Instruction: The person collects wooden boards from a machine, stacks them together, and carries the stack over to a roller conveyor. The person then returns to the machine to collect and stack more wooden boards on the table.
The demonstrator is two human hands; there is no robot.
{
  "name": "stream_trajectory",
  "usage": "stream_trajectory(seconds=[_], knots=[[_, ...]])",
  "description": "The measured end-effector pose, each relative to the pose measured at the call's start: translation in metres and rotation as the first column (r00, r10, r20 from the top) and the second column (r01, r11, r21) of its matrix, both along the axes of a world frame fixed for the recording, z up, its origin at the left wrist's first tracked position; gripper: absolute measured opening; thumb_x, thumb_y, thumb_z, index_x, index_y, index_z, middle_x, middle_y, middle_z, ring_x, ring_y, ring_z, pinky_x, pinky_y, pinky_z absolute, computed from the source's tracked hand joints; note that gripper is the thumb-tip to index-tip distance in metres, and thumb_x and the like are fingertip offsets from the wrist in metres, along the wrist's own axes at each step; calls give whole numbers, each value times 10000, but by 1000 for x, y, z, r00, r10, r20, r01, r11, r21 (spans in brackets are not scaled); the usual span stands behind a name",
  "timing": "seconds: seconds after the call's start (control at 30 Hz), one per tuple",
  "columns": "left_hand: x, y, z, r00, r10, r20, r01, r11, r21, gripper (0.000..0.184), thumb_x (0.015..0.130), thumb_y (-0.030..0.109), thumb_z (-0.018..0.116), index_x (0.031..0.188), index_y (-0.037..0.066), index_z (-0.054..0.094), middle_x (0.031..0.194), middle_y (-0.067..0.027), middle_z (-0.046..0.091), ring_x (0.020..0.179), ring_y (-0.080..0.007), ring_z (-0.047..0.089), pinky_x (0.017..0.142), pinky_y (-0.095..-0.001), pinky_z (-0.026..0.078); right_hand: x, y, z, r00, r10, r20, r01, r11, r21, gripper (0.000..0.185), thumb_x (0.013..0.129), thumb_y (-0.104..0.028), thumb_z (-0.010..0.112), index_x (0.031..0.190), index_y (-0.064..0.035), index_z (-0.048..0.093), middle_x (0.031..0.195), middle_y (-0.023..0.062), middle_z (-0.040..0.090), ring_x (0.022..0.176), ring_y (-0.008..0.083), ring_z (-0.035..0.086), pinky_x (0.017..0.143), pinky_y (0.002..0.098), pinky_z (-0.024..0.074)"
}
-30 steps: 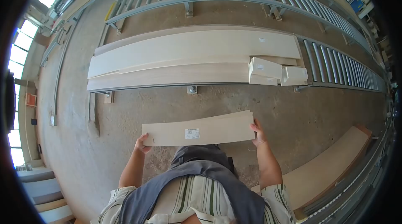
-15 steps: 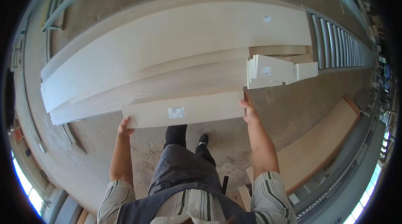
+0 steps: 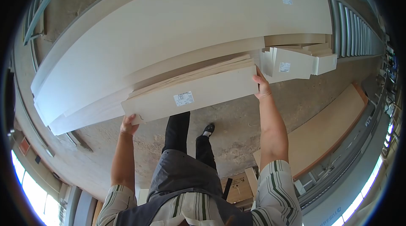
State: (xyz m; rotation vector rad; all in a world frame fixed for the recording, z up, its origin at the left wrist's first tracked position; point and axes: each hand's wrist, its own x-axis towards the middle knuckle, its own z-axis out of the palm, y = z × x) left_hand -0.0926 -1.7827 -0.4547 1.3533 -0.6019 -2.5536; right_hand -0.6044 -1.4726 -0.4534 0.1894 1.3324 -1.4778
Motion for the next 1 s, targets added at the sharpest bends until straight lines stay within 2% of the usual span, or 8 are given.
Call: stream_trajectory(seconds=[0.47, 0.57, 0.63, 0.67, 0.73, 0.83, 0.93, 1.0], knots=[[-11, -6, -21, 974, 159, 163, -151, 987, -64, 464, 904, 119, 620, 1328, -26, 500, 1272, -135, 586, 1136, -237, 560, 984, -348, 445, 48, 3, 13, 884, -154, -441, 308, 902, 301, 511, 955, -436, 587, 1289, -50, 583, 1202, 67, 613, 1108, 159, 515, 1007, 275, 347], [1, 3, -15, 960, 79, 268, -48, 992, -120, 436, 964, 184, 592, 1345, -3, 491, 1293, -141, 567, 1184, -235, 532, 999, -370, 430, 78, 29, 27, 864, 1, -503, 293, 812, 505, 492, 974, -459, 548, 1141, 1, 602, 1019, 93, 632, 916, 166, 552, 842, 301, 442], [-2, 19, 2, 845, 58, 532, 244, 843, -480, 530, 967, 349, 594, 1366, 35, 443, 1362, -140, 491, 1203, -225, 477, 1050, -406, 330, 121, 59, 37, 855, 6, -518, 353, 725, 591, 463, 982, -454, 518, 1060, -7, 613, 945, 91, 642, 808, 173, 554, 742, 339, 455], [-19, 23, 26, 821, 242, 517, -145, 964, -222, 580, 965, 371, 591, 1421, 69, 396, 1425, -152, 420, 1266, -235, 412, 1076, -433, 271, 140, 74, 60, 882, 83, -464, 265, 726, 634, 427, 970, -433, 540, 1009, -21, 648, 875, 65, 648, 757, 170, 557, 704, 337, 448], [-10, 47, 28, 751, 216, 625, -72, 966, -247, 660, 954, 374, 598, 1477, 66, 339, 1387, -172, 461, 1228, -259, 462, 1049, -411, 320, 187, 115, 90, 938, 124, -322, 125, 748, 652, 394, 947, -404, 569, 961, -26, 681, 849, 42, 663, 743, 167, 568, 691, 334, 454], [26, 83, 12, 585, -167, 793, 394, 914, -98, 243, 873, 307, 627, 934, 104, 508, 708, -41, 466, 614, -154, 446, 527, -284, 342, 276, 195, 113, 974, 96, -207, 51, 793, 607, 394, 917, -365, 635, 1104, -24, 702, 930, 68, 705, 806, 180, 613, 720, 318, 482], [4, 131, 28, 510, -422, 749, 695, 716, -70, 242, 859, 285, 640, 933, 77, 541, 724, -62, 503, 635, -171, 481, 551, -298, 374, 348, 272, 163, 970, -220, -103, 242, 834, 496, 331, 904, -379, 633, 791, -82, 727, 699, 6, 657, 633, 150, 567, 639, 289, 463], [-4, 179, 46, 334, -605, 722, 901, 430, -56, 242, 845, 262, 652, 932, 50, 573, 741, -83, 541, 656, -189, 516, 576, -311, 406, 441, 354, 86, 955, -288, -67, 273, 774, 572, 250, 871, -308, 634, 780, -99, 735, 692, 13, 656, 658, 123, 596, 636, 267, 459]])
